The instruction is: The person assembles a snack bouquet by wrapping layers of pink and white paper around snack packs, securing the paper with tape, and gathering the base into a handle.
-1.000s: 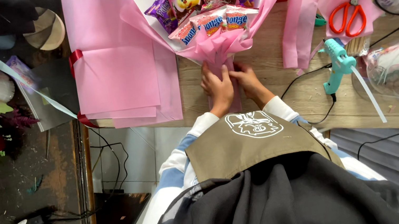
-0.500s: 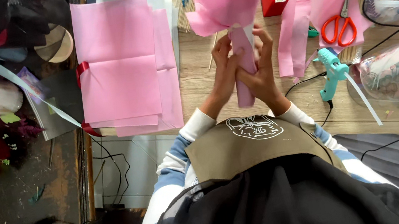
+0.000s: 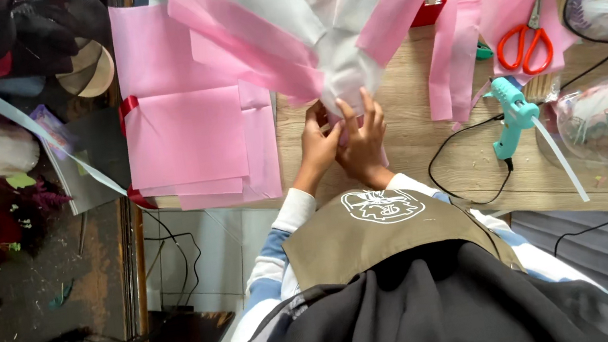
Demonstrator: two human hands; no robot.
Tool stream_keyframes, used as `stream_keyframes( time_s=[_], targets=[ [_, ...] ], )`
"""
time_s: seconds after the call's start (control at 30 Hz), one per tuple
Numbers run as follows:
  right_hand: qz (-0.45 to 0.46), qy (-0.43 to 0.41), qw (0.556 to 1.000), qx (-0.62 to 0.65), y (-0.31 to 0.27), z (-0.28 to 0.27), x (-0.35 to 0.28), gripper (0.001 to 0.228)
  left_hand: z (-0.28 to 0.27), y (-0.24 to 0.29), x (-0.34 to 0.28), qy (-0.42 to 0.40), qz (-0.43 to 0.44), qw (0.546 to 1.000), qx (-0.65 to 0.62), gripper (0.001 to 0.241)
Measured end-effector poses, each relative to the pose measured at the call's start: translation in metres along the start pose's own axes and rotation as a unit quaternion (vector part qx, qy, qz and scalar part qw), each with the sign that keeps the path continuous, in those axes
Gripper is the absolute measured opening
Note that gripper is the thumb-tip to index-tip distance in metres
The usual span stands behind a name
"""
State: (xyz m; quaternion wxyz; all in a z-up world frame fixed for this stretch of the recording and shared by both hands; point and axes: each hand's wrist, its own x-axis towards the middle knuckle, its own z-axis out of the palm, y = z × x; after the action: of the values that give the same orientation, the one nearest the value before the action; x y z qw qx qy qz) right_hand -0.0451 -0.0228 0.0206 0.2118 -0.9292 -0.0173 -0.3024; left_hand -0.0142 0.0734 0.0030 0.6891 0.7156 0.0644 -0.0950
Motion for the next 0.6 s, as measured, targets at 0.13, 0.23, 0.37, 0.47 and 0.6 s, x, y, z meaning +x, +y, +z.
stream_keyframes(
  time_s=[0.13, 0.23, 0.37, 0.47, 0.6],
  targets=[
    [0.009, -0.052, 0.999, -0.008, -0.004, 0.01, -0.017, 0.06, -0.005, -0.028, -0.002, 0.018, -0.003, 1.0, -0.013, 0.06],
    [0.001, -0.114, 0.993, -0.019, 0.0, 0.016, -0.026, 0.067, -0.009, -0.042, -0.008, 0.021, -0.033, 0.999, -0.005, 0.057],
    [-0.011, -0.199, 0.979, 0.044, 0.012, 0.016, -0.034, 0.096, -0.014, -0.047, -0.015, 0.037, 0.043, 0.998, -0.02, 0.058],
    [0.003, -0.202, 0.968, 0.15, 0.031, 0.008, -0.027, 0.09, -0.024, -0.05, -0.017, 0.04, 0.093, 0.995, -0.02, 0.064],
    [0.1, -0.071, 0.983, 0.133, 0.077, -0.01, -0.003, 0.043, -0.041, -0.063, -0.017, 0.052, 0.114, 0.992, -0.013, 0.069]
  ],
)
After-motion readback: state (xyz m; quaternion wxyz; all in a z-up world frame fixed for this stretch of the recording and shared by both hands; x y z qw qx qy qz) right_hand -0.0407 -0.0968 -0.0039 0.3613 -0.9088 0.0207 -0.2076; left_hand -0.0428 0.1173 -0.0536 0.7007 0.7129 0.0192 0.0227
